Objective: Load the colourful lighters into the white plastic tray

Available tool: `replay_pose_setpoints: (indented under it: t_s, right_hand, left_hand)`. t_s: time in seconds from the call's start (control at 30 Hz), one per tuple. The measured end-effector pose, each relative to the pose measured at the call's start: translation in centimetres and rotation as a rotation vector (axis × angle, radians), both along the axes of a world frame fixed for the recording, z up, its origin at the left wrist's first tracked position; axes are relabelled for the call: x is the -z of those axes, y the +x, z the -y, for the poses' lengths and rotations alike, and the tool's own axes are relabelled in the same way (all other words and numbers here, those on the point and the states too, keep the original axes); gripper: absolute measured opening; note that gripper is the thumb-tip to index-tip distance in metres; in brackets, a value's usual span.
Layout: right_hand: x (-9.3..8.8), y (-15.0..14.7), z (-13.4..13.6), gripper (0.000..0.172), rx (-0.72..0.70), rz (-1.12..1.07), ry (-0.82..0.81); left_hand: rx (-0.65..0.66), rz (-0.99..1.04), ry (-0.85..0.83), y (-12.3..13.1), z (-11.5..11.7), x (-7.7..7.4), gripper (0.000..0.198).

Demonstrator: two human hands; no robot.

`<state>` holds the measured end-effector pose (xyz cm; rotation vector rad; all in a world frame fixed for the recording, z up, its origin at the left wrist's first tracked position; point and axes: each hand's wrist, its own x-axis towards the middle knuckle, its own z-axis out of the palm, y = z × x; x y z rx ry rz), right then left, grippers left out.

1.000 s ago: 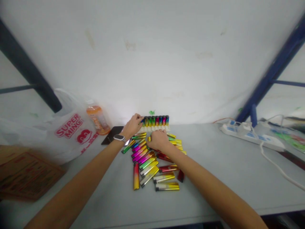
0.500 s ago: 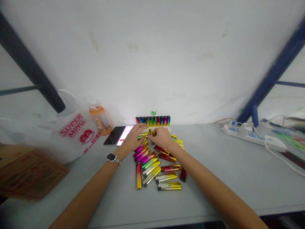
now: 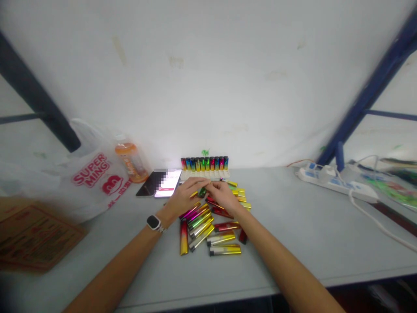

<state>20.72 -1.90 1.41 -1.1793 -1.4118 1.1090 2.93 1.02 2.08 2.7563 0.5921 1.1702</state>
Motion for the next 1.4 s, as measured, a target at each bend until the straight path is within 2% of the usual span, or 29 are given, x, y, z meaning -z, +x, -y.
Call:
replay_pose_setpoints:
  t_s: [0.1,0.17,0.3,0.47,0.6,0.77,0.83,1.07,1.4]
  right_hand:
    - [0.5,-0.4,0.0,0.045,-0.041,-0.04,0.022]
    - [0.6,-0.6,0.1,0.046,-0.05,-0.054,0.041]
    - [0.2,-0.8,0.7,0.049,-0.028,0.044,0.112]
    - [-0.1,-0.8,1.2,0.052,0.013,0.157,0.22]
    - [0.1,-0.4,1.1,0.052,0.069,0.174,0.238]
    - [0.1,-0.3,1.2,0.048,0.076,0.186,0.272]
    - [0.1,-0.4,1.3,0.048,0.064,0.187,0.271]
    - [0.4,-0.5,1.1,0.048,0.053,0.209,0.27]
    - [0.4,-0.6,1.2,0.048,0.047,0.221,0.266]
  left_hand:
    - [0.03,0.14,-0.126,0.6,0.5,0.2,0.028]
    - [-0.008,0.23,-0.288,1.3,1.1,0.1,0.024]
    - [-0.135,0.487,-0.577,2.8,1.7,0.1,0.029]
    - [-0.084,0.614,-0.799,3.6,2.1,0.6,0.036]
    - [-0.059,0.659,-0.946,3.5,2.6,0.7,0.051]
    - [-0.274,0.569,-0.795,3.9,2.6,0.4,0.053]
    - [-0.309,0.52,-0.752,4.1,2.5,0.5,0.049]
    - [-0.296,0.464,-0.678,4.2,2.2,0.8,0.034]
    - [-0.31,0.489,-0.705,4.0,2.4,0.7,0.039]
